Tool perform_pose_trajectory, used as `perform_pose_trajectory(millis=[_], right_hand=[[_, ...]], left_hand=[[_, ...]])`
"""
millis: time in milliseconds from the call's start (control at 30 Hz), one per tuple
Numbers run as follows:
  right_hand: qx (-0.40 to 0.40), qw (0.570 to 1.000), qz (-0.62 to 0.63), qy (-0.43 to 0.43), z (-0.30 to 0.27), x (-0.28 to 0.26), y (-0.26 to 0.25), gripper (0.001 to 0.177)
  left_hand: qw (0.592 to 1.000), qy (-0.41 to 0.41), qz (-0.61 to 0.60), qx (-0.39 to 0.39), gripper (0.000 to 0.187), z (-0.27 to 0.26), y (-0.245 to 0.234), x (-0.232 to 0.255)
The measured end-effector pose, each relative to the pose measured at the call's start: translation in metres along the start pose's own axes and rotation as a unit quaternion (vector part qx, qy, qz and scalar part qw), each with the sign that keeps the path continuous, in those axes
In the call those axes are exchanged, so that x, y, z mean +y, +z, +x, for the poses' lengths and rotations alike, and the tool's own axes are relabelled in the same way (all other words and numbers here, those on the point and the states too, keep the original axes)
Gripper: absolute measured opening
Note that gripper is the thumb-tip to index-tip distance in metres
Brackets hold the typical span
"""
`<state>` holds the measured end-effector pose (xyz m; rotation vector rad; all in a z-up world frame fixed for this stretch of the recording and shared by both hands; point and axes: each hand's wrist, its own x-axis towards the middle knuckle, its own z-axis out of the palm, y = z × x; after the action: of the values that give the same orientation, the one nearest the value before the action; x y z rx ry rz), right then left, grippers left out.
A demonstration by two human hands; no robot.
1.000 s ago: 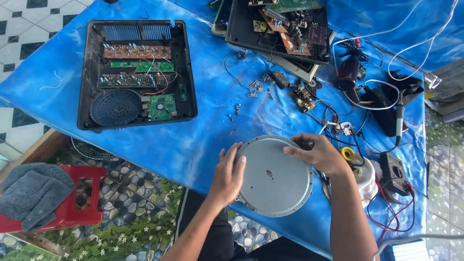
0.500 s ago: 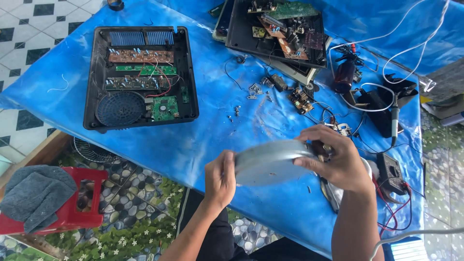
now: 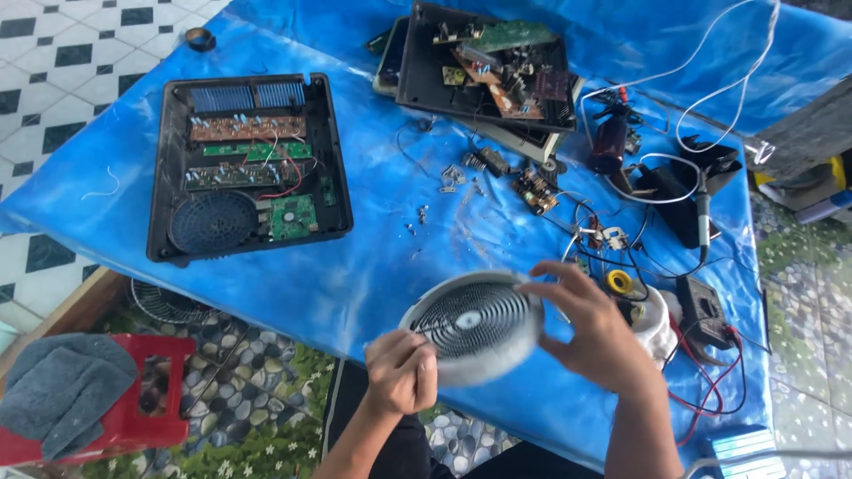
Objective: The person uses a screwdriver to remove screws from the back of a circular electronic device. They then wipe the device with a cloth and use a small brush to clean the front grill area.
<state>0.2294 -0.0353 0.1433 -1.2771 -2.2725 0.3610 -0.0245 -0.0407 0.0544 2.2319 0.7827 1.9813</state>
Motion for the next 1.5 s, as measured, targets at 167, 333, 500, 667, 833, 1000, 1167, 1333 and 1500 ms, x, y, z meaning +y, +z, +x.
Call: perform_pose_trajectory(millis=[167,333,500,667,833,1000,1167,1333,1500], right_hand=[[0.005,0.998,-0.061,0.03,-0.031,0.022,0.032,0.053],[0.008,0.991,-0.079,0.105,-0.045,0.05,0.059,0.065],[0.08,0.991,-0.067,0.083,-0.034,0.049,0.064,0.072],[0.074,0.988,-0.078,0.111,-0.04,0.067,0.076,0.074],[0.087,0.978,-0.068,0.177,-0.045,0.076,0.066,0.048],[0.091,0.977,0.006,0.194,-0.047,0.06,0.041,0.038],[0.114,0.972,0.007,0.207,-0.059,0.073,0.043,0.039],[0.151,0.969,-0.008,0.194,-0.064,0.07,0.037,0.032],[0.262,0.937,-0.054,0.223,-0.084,0.098,0.01,0.034]], left_hand=[[0.933,-0.352,-0.073,0.025,0.046,-0.031,0.003,-0.005],[0.936,-0.35,0.043,-0.01,0.02,-0.029,0.005,-0.027],[0.844,-0.507,0.051,-0.165,0.049,-0.021,0.01,-0.051],[0.859,-0.428,0.131,-0.246,0.039,-0.024,0.019,-0.051],[0.845,-0.387,0.204,-0.309,0.043,-0.036,0.033,-0.058],[0.823,-0.412,0.205,-0.334,0.039,-0.033,0.038,-0.064],[0.86,-0.37,0.204,-0.285,0.031,-0.05,0.046,-0.059],[0.837,-0.431,0.216,-0.259,0.029,-0.049,0.041,-0.044],[0.887,-0.338,0.276,-0.151,0.028,-0.04,0.022,-0.035]])
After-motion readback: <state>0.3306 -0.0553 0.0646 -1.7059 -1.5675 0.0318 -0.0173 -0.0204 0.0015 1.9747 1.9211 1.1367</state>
